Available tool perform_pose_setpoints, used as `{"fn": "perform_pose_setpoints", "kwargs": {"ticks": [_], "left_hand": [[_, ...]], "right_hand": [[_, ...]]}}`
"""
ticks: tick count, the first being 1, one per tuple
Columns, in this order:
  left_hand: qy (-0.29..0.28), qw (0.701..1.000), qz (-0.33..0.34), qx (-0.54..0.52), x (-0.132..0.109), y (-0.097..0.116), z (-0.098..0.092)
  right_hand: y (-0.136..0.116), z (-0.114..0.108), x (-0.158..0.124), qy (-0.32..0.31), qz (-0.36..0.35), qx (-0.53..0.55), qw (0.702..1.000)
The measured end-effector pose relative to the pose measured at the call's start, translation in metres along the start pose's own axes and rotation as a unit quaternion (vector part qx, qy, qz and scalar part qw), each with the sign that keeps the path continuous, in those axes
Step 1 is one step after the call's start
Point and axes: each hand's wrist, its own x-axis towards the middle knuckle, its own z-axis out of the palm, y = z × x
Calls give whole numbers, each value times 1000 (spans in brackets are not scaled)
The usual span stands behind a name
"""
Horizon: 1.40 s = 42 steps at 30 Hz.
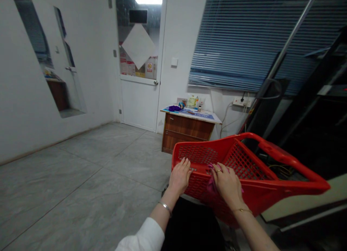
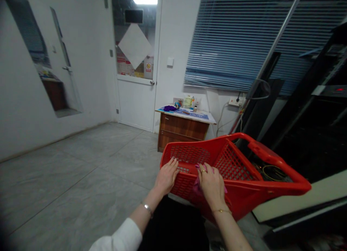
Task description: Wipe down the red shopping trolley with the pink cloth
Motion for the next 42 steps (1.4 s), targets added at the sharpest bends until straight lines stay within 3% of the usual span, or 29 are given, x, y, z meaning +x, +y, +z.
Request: {"fn": "perform_pose_setpoints", "kwargs": {"ticks": [3, 8, 11, 16, 23, 26, 35, 42], "left_hand": [[14, 1000, -14, 3, 0, 3, 2], [17, 1000, -22, 6, -1, 2, 2], [6, 1000, -23, 9, -1, -1, 0], [9, 1000, -9, 7, -2, -4, -3], [8, 1000, -6, 18, -2, -1, 0], [10, 1000, -12, 24, -1, 1, 2], [20, 999, -14, 30, -3, -12, 0], [38, 998, -26, 32, -8, -32, -11]], "right_hand": [[-5, 2, 2, 21, 22, 3, 1000], [-49, 7, 6, 40, 5, 29, 999], [-61, 7, 7, 41, 6, 47, 998], [-54, 4, 3, 46, -18, 47, 998], [-4, 3, -14, 46, 17, 14, 999], [5, 6, -20, 58, 48, 23, 997], [-39, 20, -7, 111, 32, 24, 993], [-60, 18, 5, 99, 36, 61, 993]]}}
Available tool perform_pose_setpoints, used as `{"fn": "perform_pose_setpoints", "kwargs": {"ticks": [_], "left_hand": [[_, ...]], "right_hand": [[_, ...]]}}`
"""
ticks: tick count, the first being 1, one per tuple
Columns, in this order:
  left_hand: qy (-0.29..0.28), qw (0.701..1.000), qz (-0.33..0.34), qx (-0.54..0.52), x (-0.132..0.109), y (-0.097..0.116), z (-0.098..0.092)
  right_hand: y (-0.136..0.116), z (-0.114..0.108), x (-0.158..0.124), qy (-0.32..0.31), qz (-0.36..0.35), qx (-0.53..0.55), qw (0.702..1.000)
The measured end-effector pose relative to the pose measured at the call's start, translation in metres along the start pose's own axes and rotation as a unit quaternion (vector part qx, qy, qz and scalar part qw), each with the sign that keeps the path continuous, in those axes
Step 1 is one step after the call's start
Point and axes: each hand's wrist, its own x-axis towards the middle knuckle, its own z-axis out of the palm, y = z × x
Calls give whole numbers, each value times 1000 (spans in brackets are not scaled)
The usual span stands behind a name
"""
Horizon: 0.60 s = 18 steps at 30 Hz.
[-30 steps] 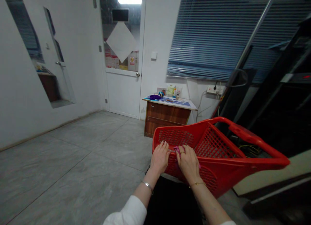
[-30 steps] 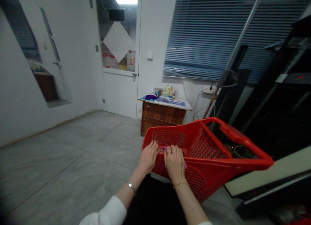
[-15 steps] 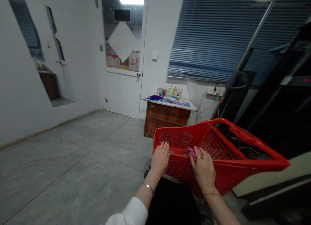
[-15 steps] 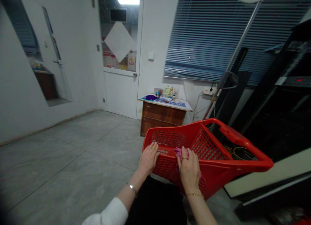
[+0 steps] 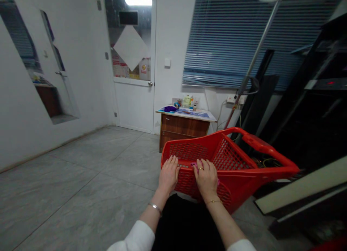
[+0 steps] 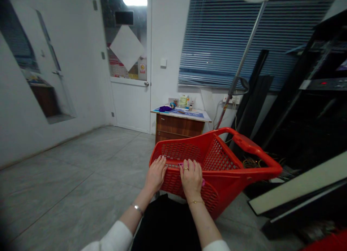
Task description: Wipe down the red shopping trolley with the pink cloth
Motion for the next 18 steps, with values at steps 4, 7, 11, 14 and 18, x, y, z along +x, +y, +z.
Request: {"fn": "perform_pose_setpoints", "kwargs": {"ticks": [4, 7, 11, 14, 18], "left_hand": [[8, 1000, 1, 4, -3, -9, -7], [8, 1000, -11, 20, -2, -10, -11], [4, 998, -20, 53, 9, -1, -16], [-7, 998, -4, 55, 18, 11, -18], [-18, 999, -9, 38, 21, 21, -15]], "right_hand": [[-10, -3, 7, -6, 2, 12, 1000], [-14, -4, 10, -2, 4, 6, 1000], [-13, -2, 14, -18, 7, -3, 1000], [-10, 2, 14, -27, 1, -11, 1000], [-2, 4, 12, -23, -25, -13, 999]]}}
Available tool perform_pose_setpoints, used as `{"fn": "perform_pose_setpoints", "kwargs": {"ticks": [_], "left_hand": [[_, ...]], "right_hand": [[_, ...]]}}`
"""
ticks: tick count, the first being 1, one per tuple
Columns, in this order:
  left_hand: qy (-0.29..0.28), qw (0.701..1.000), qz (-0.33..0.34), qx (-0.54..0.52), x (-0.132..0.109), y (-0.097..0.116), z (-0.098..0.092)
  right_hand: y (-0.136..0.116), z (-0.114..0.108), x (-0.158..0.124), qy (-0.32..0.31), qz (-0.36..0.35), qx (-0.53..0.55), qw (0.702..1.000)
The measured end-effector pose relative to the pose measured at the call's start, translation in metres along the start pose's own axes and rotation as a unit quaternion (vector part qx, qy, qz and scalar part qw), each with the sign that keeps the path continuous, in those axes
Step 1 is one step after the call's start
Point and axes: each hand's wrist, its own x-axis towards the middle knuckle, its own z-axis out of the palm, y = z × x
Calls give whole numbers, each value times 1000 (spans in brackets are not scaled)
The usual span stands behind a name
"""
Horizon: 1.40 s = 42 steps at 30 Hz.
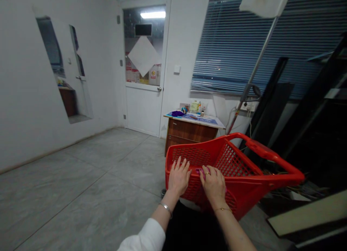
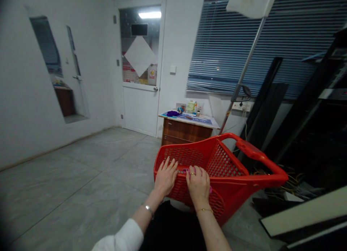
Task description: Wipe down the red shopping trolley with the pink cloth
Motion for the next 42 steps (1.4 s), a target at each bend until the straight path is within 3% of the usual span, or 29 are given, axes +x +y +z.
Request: {"fn": "perform_pose_setpoints", "kwargs": {"ticks": [5, 9, 13, 16, 18, 22, 27, 31, 36, 39, 42], "left_hand": [[13, 1000, -3, -17, -3, -1, 7], [4, 1000, -16, -9, -5, 3, 12], [8, 999, -32, 7, -5, 10, 16], [14, 1000, -23, 12, -5, 9, 15], [17, 1000, -18, 14, -5, 5, 12], [21, 1000, -12, 15, -4, -2, 8], [16, 1000, -15, 9, -5, 1, 13], [24, 999, -31, 5, -6, 9, 16], [22, 999, -25, 6, -5, 7, 13], [20, 1000, -18, 12, -5, 1, 11], [18, 1000, -16, 14, -6, 0, 12]], "right_hand": [[35, -6, -2, -13, -44, 1, 999], [58, -7, -3, 6, -16, -23, 1000], [29, 2, -7, 37, 4, -27, 999], [-2, 9, -9, 46, -22, -10, 999], [-9, 10, -8, 48, -42, 2, 998], [17, 4, -6, 39, -80, 13, 996], [56, 1, -7, 31, -43, -4, 999], [32, 9, -8, 60, 15, -22, 998], [-3, 14, -8, 58, -20, 9, 998], [12, 10, -7, 44, -53, 22, 997], [47, 4, -7, 37, -51, 4, 998]]}}
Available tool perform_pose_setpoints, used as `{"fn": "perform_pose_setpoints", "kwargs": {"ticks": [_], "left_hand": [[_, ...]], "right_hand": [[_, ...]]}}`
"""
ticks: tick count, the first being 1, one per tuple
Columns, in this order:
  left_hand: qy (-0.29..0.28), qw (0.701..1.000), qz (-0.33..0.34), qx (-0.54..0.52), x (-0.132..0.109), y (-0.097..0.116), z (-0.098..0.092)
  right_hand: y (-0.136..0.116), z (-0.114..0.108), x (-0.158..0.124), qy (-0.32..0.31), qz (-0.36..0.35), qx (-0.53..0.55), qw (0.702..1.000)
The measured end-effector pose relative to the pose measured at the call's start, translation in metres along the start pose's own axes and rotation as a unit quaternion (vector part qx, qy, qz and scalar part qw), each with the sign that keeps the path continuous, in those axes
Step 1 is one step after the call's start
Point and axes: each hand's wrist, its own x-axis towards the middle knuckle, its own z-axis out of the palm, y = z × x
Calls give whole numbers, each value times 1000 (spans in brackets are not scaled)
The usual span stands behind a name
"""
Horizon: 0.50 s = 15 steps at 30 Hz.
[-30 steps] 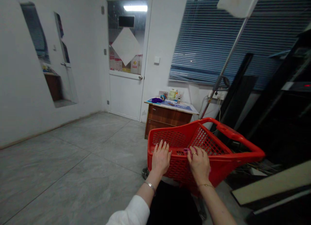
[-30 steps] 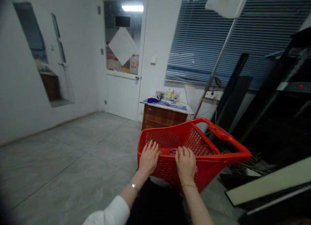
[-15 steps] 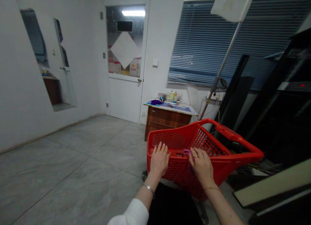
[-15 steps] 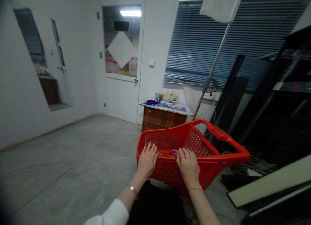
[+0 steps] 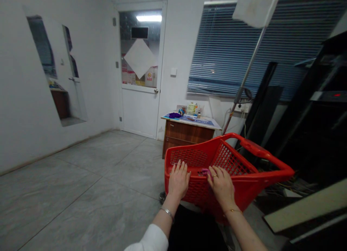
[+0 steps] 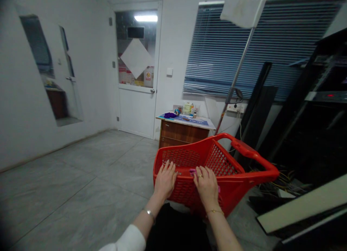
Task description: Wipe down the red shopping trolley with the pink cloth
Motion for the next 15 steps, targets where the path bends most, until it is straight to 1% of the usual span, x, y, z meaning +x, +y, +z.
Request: {"fn": "perform_pose_setpoints", "kwargs": {"ticks": [2, 3, 5, 6, 8, 10, 12, 13, 15], "left_hand": [[-1, 1000, -3, -2, -1, 3, 1], [-1, 1000, -6, -4, -1, 5, 1], [4, 1000, -16, -6, -2, 10, 2], [6, 1000, -22, -7, -3, 12, 3], [11, 999, -29, -9, -3, 15, 3], [11, 999, -29, -11, -3, 16, 3], [10, 1000, -27, -12, -3, 13, 1], [10, 1000, -25, -11, -3, 11, 0], [12, 1000, -18, -12, -2, 7, -1]], "right_hand": [[21, -3, -2, 0, 15, -16, 1000], [27, -3, -3, 3, 26, -22, 999], [27, -2, -4, 19, 57, -36, 998], [21, 0, -4, 27, 70, -42, 996], [0, 5, -4, 35, 79, -45, 995], [-24, 9, -2, 32, 66, -35, 997], [-40, 11, 0, 28, 52, -19, 998], [-43, 11, 1, 26, 43, -11, 999], [-35, 9, 2, 15, 19, 4, 1000]]}}
